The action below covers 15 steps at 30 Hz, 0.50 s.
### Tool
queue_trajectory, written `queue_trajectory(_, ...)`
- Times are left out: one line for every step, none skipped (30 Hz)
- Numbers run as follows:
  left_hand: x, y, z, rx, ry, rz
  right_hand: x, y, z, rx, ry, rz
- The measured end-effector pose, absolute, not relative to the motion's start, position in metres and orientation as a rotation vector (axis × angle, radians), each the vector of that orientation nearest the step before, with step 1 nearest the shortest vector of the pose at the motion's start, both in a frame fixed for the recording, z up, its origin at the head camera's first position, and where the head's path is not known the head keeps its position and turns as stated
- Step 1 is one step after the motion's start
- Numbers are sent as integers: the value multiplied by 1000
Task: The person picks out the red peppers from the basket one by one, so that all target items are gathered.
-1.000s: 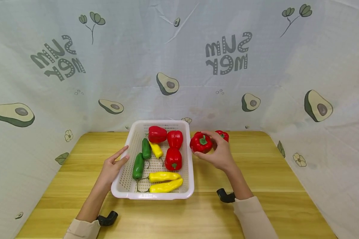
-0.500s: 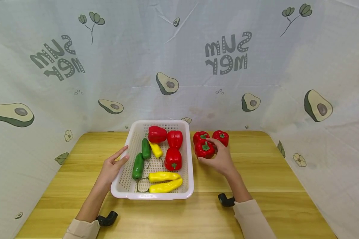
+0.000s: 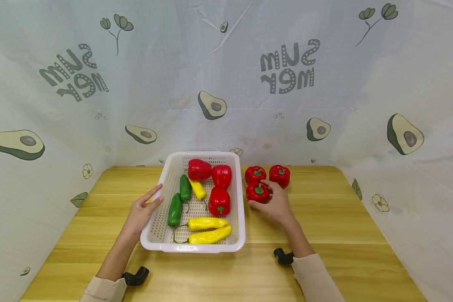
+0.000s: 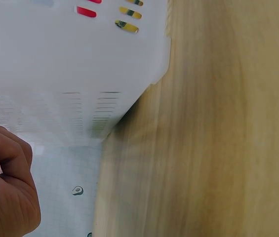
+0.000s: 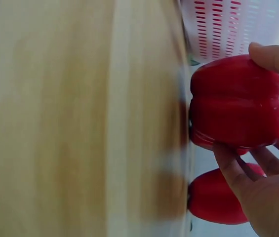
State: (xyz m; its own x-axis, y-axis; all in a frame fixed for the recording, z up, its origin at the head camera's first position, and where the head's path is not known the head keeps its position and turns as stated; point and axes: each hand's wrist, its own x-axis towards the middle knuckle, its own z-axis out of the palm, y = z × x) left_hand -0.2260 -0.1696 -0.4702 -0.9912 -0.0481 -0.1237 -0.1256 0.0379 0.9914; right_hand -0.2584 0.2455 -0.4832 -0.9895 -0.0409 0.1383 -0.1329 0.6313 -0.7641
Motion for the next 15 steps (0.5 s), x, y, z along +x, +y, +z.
queue_trajectory(-226, -169, -470, -187, 2221, 2132, -258, 245, -484, 137, -2742, 1298)
queue_trajectory(-226, -169, -470, -186, 2222, 2131, -258, 245, -484, 128, -2745, 1303)
queue_trajectory(-226, -169, -470, -185, 2223, 2128, -258, 245, -485, 117, -2748, 1308)
queue_trajectory(-226, -169, -470, -184, 2222, 2127, -259, 245, -485, 104, -2751, 1315)
queue_trajectory(-226, -169, -470, -182, 2223, 2126, -259, 246, -486, 91, -2754, 1321)
queue_trajectory(-226, -169, -470, -184, 2224, 2125, -259, 246, -486, 80, -2755, 1326)
queue_trajectory(-226, -169, -470, -184, 2225, 2124, -259, 246, -487, 71, -2757, 1333)
queue_trajectory(-226, -169, -470, -184, 2227, 2122, -259, 246, -487, 61, -2759, 1336)
queue_trajectory(-226, -169, -470, -184, 2227, 2120, -260, 246, -488, 55, -2761, 1338)
queue_trajectory(-226, -169, -470, -186, 2226, 2121, -260, 246, -488, 56, -2762, 1340)
queue_trajectory(-226, -169, -471, -186, 2227, 2120, -260, 246, -488, 61, -2761, 1346)
queue_trajectory(-226, -169, -471, -186, 2226, 2120, -260, 246, -488, 65, -2758, 1354)
queue_trajectory(-226, -170, -471, -186, 2226, 2121, -259, 246, -487, 71, -2755, 1359)
queue_trajectory(-226, -170, -471, -186, 2226, 2123, -259, 246, -487, 76, -2750, 1366)
queue_trajectory(-227, -170, -471, -186, 2225, 2124, -259, 246, -486, 86, -2743, 1372)
